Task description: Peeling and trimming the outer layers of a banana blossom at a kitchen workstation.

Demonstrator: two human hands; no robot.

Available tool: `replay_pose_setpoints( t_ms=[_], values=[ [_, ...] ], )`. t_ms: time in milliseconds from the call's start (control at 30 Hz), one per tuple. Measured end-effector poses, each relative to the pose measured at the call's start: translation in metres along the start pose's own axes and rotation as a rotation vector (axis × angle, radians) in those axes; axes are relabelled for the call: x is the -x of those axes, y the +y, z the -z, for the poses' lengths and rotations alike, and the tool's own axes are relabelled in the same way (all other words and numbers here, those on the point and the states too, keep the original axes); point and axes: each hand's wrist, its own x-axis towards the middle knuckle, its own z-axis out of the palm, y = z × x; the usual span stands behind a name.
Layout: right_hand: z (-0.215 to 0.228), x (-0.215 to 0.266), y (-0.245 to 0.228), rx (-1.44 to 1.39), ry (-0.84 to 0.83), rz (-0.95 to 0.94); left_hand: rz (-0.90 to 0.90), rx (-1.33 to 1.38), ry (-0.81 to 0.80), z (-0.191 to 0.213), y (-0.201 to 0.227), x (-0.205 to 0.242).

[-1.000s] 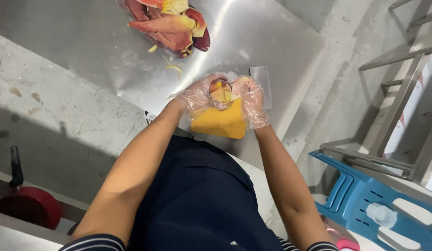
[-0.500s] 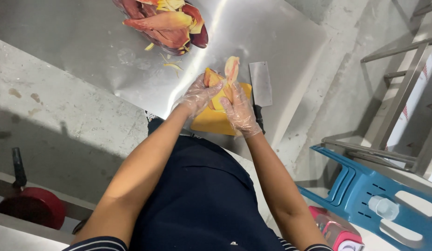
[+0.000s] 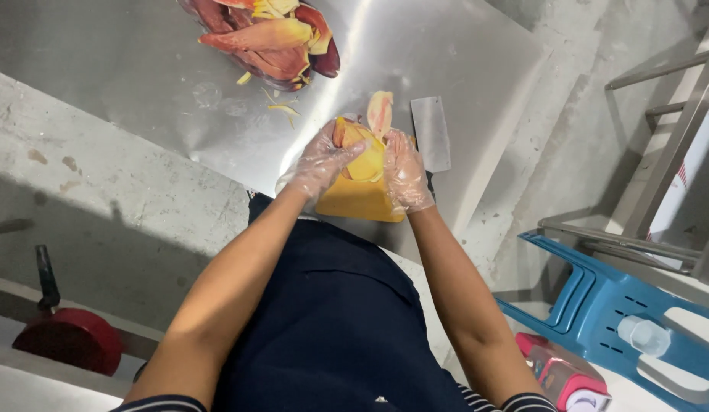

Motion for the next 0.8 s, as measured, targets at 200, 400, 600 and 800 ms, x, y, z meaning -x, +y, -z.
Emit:
replay_pose_setpoints(
  t_ms=[200,400,600,800],
  values=[
    [-0.013,-0.008,0.003,-0.189,0.073,-0.02,0.01,-0.086,0.072,-0.009,0.037,0.003],
    [-0.007,-0.008,-0.001,-0.342,-0.061,0.028,-0.012,-0.558,0.163,-0.026,0.078,0.021],
    [-0.007,-0.013,-0.023,-0.012,0.0,0.05,-0.012,-0.457,0.213,-0.021,0.062,0.015],
    [-0.02,-0.017,-0.017,0.077,0.099,-0.008,-0.15,-0.347,0.212,-0.01,0.032,0.009]
  ],
)
